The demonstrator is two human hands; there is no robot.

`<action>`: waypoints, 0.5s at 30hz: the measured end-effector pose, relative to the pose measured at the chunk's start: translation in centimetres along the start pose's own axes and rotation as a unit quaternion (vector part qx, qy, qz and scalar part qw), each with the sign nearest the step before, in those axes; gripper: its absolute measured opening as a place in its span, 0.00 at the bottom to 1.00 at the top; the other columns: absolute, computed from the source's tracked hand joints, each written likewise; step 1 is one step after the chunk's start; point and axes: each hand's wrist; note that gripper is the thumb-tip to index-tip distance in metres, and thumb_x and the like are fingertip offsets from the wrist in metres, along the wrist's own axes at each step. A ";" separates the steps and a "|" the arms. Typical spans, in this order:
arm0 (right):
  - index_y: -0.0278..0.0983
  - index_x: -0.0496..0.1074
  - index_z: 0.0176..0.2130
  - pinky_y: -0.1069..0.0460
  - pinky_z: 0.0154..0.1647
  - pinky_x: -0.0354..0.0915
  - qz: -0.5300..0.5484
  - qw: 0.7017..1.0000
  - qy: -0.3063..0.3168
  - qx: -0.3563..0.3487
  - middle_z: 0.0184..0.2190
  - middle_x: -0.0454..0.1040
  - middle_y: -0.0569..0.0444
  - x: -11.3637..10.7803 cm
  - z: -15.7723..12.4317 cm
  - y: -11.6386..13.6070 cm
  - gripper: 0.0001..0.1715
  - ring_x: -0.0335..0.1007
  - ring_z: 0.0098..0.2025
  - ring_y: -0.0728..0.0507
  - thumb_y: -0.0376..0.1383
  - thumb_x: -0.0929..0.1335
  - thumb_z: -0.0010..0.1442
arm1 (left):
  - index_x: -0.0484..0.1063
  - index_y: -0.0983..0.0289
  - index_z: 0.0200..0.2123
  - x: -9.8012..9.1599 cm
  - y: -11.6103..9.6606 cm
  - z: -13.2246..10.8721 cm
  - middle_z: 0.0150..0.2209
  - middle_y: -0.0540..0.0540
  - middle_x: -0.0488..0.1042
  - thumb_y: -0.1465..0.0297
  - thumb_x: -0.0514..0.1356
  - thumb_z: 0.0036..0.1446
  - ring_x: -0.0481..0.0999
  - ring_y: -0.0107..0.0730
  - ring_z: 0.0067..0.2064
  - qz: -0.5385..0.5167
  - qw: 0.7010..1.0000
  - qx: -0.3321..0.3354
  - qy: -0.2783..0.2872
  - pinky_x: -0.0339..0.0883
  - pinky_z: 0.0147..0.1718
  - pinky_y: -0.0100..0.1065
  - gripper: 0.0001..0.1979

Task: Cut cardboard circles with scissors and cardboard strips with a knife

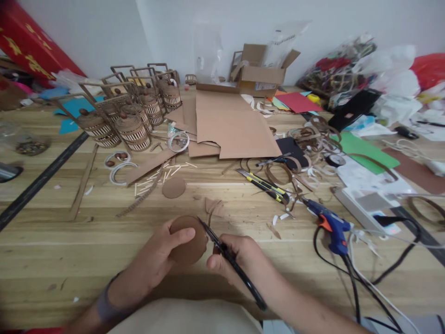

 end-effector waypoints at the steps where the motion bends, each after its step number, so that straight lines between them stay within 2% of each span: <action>1: 0.38 0.65 0.29 0.55 0.21 0.53 -0.006 1.000 -0.006 -0.012 0.21 0.61 0.60 0.1 0.2 -0.3 0.37 0.54 0.23 0.50 0.69 0.65 0.58 | 0.78 0.62 0.43 0.1 0.2 0.0 0.41 0.56 0.84 0.60 0.72 0.41 0.81 0.46 0.45 -0.031 0.999 0.001 0.019 0.71 0.44 0.39 0.24; 3: 0.36 0.70 0.33 0.55 0.23 0.55 -0.022 0.999 -0.013 -0.037 0.23 0.64 0.58 0.0 0.4 -0.9 0.37 0.58 0.24 0.48 0.67 0.66 0.59 | 0.78 0.62 0.40 0.2 0.3 0.1 0.39 0.56 0.84 0.60 0.73 0.42 0.82 0.44 0.42 -0.069 0.997 0.003 0.021 0.72 0.42 0.38 0.21; 7: 0.35 0.73 0.42 0.55 0.22 0.54 -0.038 0.999 0.016 -0.035 0.24 0.66 0.57 -0.8 0.1 -1.6 0.37 0.59 0.24 0.48 0.66 0.65 0.60 | 0.77 0.61 0.37 -0.1 -0.2 0.1 0.35 0.52 0.84 0.62 0.74 0.41 0.81 0.37 0.37 -0.109 0.991 0.035 -0.069 0.72 0.39 0.34 0.19; 9: 0.35 0.73 0.40 0.55 0.21 0.53 -0.032 0.999 0.032 -0.025 0.22 0.64 0.59 -1.5 -0.4 -1.4 0.35 0.58 0.22 0.49 0.64 0.67 0.60 | 0.78 0.63 0.36 -0.3 -0.5 0.2 0.33 0.52 0.84 0.62 0.73 0.43 0.81 0.37 0.37 -0.109 0.989 0.060 -0.076 0.71 0.40 0.33 0.17; 11: 0.36 0.74 0.40 0.54 0.22 0.54 -0.025 0.999 -0.007 -0.019 0.22 0.65 0.59 -1.9 -0.8 -0.9 0.30 0.58 0.22 0.49 0.60 0.68 0.61 | 0.78 0.64 0.35 -0.4 -0.5 0.2 0.33 0.54 0.84 0.61 0.72 0.46 0.81 0.38 0.37 -0.094 0.991 0.069 -0.059 0.71 0.41 0.34 0.16; 15: 0.37 0.73 0.41 0.54 0.24 0.58 -0.045 0.987 -0.154 -0.014 0.23 0.67 0.60 -1.7 -0.2 0.7 0.18 0.61 0.23 0.48 0.47 0.72 0.56 | 0.76 0.63 0.41 -0.1 0.2 0.2 0.40 0.55 0.84 0.61 0.72 0.47 0.81 0.40 0.42 -0.080 0.995 0.037 -0.036 0.72 0.43 0.35 0.19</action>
Point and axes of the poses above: each hand's wrist, its own z-axis towards the middle knuckle, its own x-axis out of the palm, y = z × x
